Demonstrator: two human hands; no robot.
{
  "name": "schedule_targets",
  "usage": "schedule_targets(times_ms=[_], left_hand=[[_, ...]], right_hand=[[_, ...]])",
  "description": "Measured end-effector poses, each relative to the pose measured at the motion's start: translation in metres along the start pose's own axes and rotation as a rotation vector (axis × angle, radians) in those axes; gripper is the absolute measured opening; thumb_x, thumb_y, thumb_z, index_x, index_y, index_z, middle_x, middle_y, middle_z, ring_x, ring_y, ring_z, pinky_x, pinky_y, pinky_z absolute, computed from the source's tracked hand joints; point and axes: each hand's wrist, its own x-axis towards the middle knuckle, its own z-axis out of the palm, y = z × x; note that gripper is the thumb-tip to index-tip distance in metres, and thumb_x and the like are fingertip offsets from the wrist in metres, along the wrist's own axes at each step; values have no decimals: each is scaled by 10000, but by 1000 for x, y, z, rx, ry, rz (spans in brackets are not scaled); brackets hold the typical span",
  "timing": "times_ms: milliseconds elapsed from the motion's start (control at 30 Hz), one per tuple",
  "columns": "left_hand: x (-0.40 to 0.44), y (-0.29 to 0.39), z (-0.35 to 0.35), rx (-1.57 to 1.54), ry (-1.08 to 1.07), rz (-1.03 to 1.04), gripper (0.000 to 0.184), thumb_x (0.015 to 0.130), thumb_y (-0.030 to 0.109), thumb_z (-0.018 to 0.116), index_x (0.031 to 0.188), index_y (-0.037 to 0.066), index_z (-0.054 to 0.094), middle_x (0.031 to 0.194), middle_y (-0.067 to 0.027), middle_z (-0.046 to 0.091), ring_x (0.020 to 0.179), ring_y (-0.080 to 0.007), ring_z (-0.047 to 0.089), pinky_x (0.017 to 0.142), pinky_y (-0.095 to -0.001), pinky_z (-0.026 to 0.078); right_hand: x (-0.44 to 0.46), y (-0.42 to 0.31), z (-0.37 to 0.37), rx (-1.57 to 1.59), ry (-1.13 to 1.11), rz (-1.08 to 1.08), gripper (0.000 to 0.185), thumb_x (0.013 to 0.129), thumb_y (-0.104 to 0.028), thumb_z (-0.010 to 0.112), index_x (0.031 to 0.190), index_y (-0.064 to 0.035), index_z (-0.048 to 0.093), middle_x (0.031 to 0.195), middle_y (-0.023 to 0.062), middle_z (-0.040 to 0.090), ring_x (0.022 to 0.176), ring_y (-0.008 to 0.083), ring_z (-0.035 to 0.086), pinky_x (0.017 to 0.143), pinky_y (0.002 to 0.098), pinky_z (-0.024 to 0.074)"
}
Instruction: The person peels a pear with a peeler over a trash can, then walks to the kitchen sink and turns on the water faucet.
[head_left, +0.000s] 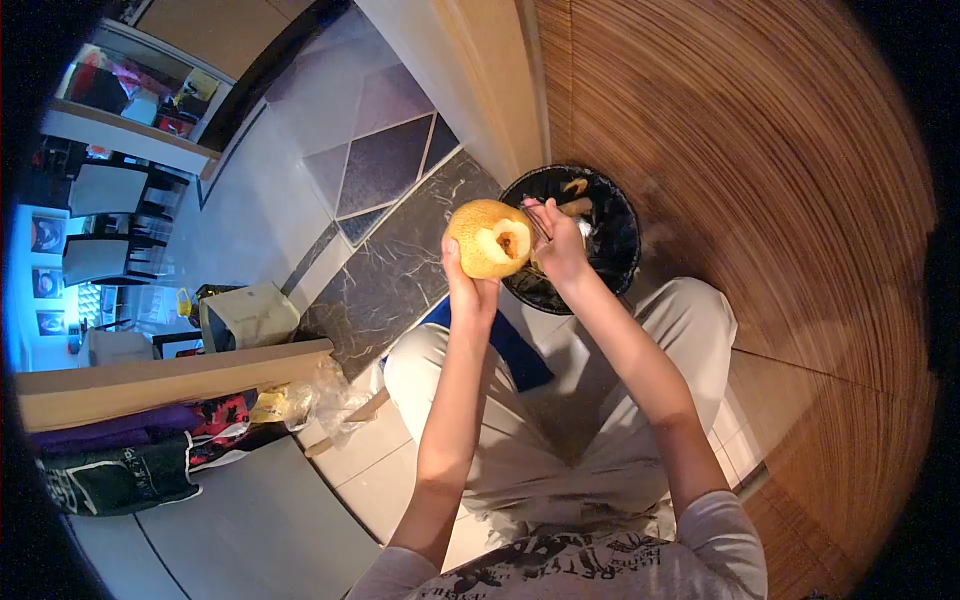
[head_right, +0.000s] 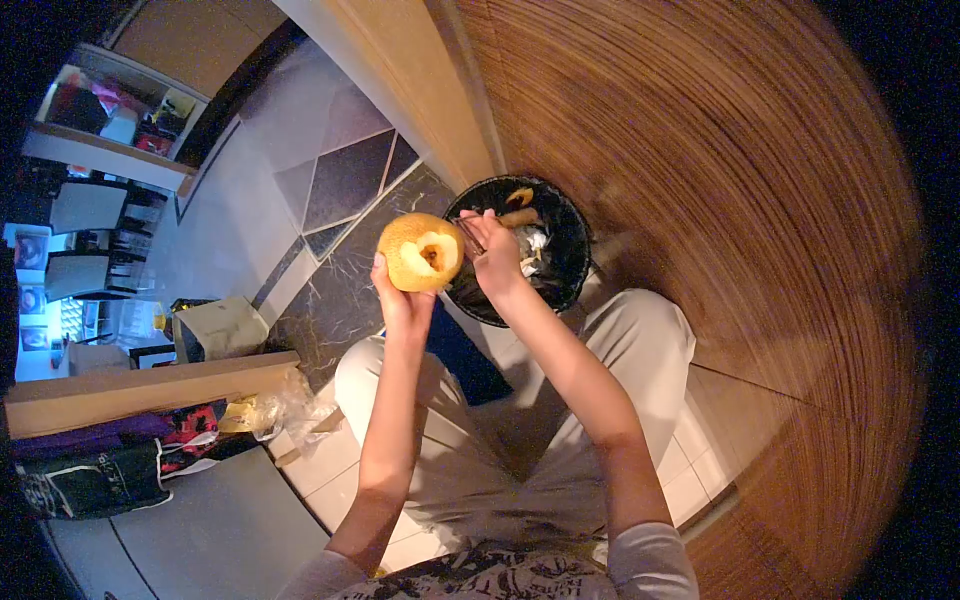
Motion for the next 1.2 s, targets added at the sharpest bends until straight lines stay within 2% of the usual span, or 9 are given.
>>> schedule_targets(times_ms=[200, 333, 400, 467, 667, 767, 800, 967, 1200], left_hand=[[2, 9, -2, -63, 5, -23, 515, 830, 470, 353, 1171, 84, 374, 1150, -113, 449, 1045, -277, 458, 846, -456, 405], [-1, 13, 5, -34, 8, -94, 557, 826, 510, 331, 1190, 89, 361, 1169, -121, 433, 1057, -283, 451, 847, -471, 403], [-1, 13, 5, -43, -5, -131, 568, 825, 520, 323, 1197, 93, 357, 1175, -118, 429, 1061, -278, 449, 849, -463, 404], [-2, 12, 5, -66, -73, -211, 595, 819, 542, 312, 1209, 95, 347, 1190, -112, 421, 1073, -267, 442, 854, -447, 408], [0, 19, -6, 157, -224, -321, 529, 844, 442, 330, 1231, 81, 313, 1178, -136, 428, 1033, -257, 486, 803, -413, 456], [-7, 16, -9, 257, -332, -466, 522, 849, 421, 362, 1227, 66, 300, 1161, -148, 437, 988, -269, 517, 740, -404, 492], [-7, 13, -13, 191, -287, -593, 486, 854, 404, 381, 1204, 71, 329, 1183, -110, 401, 1016, -203, 490, 740, -350, 495], [-9, 3, 3, 201, -301, -344, 495, 851, 376, 416, 1236, 87, 305, 1147, -66, 439, 1032, -132, 466, 739, -280, 477], [-10, 6, 7, 145, -289, -388, 480, 825, 415, 448, 1196, 129, 341, 1163, -61, 433, 1030, -181, 474, 786, -343, 459]], right_hand=[[-1, -3, 3, -171, 91, -187, 159, 869, -223, 423, 834, -69, 415, 858, 94, 576, 777, 148, 533, 760, 297, 410], [-10, -8, 19, -178, -177, -243, 163, 868, -210, 418, 906, -60, 366, 831, 98, 574, 817, 165, 540, 801, 304, 400], [-23, -10, 35, -478, -498, -542, 156, 862, -190, 429, 891, -46, 375, 865, 110, 561, 816, 167, 553, 803, 305, 404], [-29, -6, 33, -494, -694, -449, 169, 857, -157, 435, 933, -33, 348, 928, 166, 517, 792, 210, 572, 749, 300, 425], [-30, -28, 32, -466, -623, -376, 176, 833, -154, 475, 896, -34, 364, 835, 140, 539, 747, 179, 572, 719, 275, 430], [-32, -50, 37, -626, -813, -161, 180, 819, -155, 496, 876, -55, 358, 711, 102, 548, 689, 160, 552, 646, 257, 428], [-33, -50, 38, -626, -814, -160, 180, 819, -155, 496, 876, -55, 358, 711, 102, 548, 689, 160, 552, 646, 257, 428], [-32, -45, 42, -726, -876, -132, 156, 835, -147, 473, 887, -52, 361, 680, 113, 538, 711, 196, 550, 727, 313, 428], [-35, -40, 42, -816, -757, -283, 214, 807, -173, 523, 916, -17, 424, 792, 85, 549, 774, 139, 544, 695, 252, 438]])
